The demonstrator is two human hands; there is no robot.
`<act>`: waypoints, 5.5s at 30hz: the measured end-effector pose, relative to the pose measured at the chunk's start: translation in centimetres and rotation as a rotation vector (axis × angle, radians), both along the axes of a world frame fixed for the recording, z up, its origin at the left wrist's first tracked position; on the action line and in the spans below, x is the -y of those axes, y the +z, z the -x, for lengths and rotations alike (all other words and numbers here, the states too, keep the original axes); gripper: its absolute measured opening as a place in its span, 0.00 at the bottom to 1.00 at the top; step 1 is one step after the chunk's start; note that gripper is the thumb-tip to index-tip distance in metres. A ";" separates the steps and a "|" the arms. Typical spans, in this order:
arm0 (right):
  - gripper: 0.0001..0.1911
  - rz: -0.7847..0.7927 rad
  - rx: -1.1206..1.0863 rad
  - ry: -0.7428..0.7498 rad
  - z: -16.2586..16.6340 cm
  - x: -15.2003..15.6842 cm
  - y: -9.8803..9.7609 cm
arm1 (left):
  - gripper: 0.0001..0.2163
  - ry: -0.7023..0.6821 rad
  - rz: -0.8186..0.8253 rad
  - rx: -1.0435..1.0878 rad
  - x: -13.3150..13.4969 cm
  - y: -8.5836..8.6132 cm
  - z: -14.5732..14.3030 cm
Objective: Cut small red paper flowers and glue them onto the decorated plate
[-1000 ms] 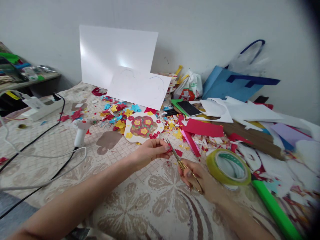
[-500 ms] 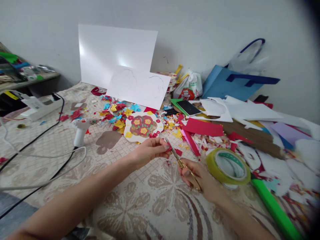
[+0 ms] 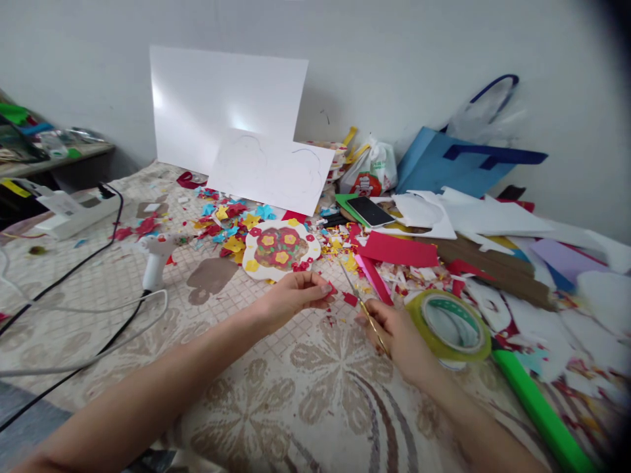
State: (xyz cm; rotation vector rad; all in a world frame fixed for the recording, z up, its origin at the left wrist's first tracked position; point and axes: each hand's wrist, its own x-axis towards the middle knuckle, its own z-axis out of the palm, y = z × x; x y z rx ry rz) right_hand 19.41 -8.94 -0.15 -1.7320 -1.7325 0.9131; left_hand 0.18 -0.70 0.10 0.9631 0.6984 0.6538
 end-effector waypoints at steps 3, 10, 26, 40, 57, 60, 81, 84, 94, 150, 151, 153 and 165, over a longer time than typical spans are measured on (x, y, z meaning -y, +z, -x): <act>0.13 -0.127 0.523 -0.096 -0.9 -0.5 -0.1 | 0.12 -0.002 -0.033 -0.073 0.2 -0.2 -0.1; 0.08 -0.364 0.703 -0.105 -1.2 -0.5 -0.6 | 0.14 -0.063 0.012 -0.048 0.9 -0.7 -0.4; 0.08 -0.061 -0.289 -0.009 0.9 -0.1 0.1 | 0.12 -0.137 -0.047 -0.059 2.0 -1.1 -0.9; 0.05 -0.542 0.195 0.079 1.6 0.3 -0.3 | 0.12 -0.187 -0.151 -0.169 2.4 -1.3 -1.1; 0.16 -0.769 0.476 0.218 1.5 0.5 -0.9 | 0.12 -0.052 0.114 -0.030 2.0 -1.5 -1.2; 0.16 -0.744 0.389 0.222 1.4 0.5 -0.7 | 0.11 -0.041 0.102 -0.037 2.0 -1.4 -1.2; 0.06 -0.130 -0.287 0.004 1.0 0.0 -0.5 | 0.13 -0.170 -0.344 -0.166 2.5 -1.2 -1.1; 0.05 -0.165 -0.268 0.014 1.2 0.0 -0.5 | 0.13 -0.164 -0.324 -0.167 2.5 -1.3 -1.1; 0.06 -0.154 -0.271 0.010 1.3 0.2 -0.5 | 0.14 -0.190 -0.155 -0.094 2.1 -1.7 -1.1; 0.06 -0.390 -0.077 0.250 -0.5 -0.8 0.3 | 0.12 -0.274 -0.004 -0.072 1.7 -1.1 -0.7; 0.05 -0.372 -0.087 0.238 -0.5 -0.8 0.2 | 0.12 -0.270 -0.036 -0.085 1.8 -1.1 -0.7; 0.04 -0.310 -0.119 0.201 -0.4 -0.7 -0.1 | 0.12 -0.264 -0.102 -0.106 1.9 -1.0 -0.8; 0.06 -0.023 -0.439 0.064 0.4 -0.5 -1.1 | 0.13 -0.249 -0.237 -0.132 2.1 -1.2 -0.9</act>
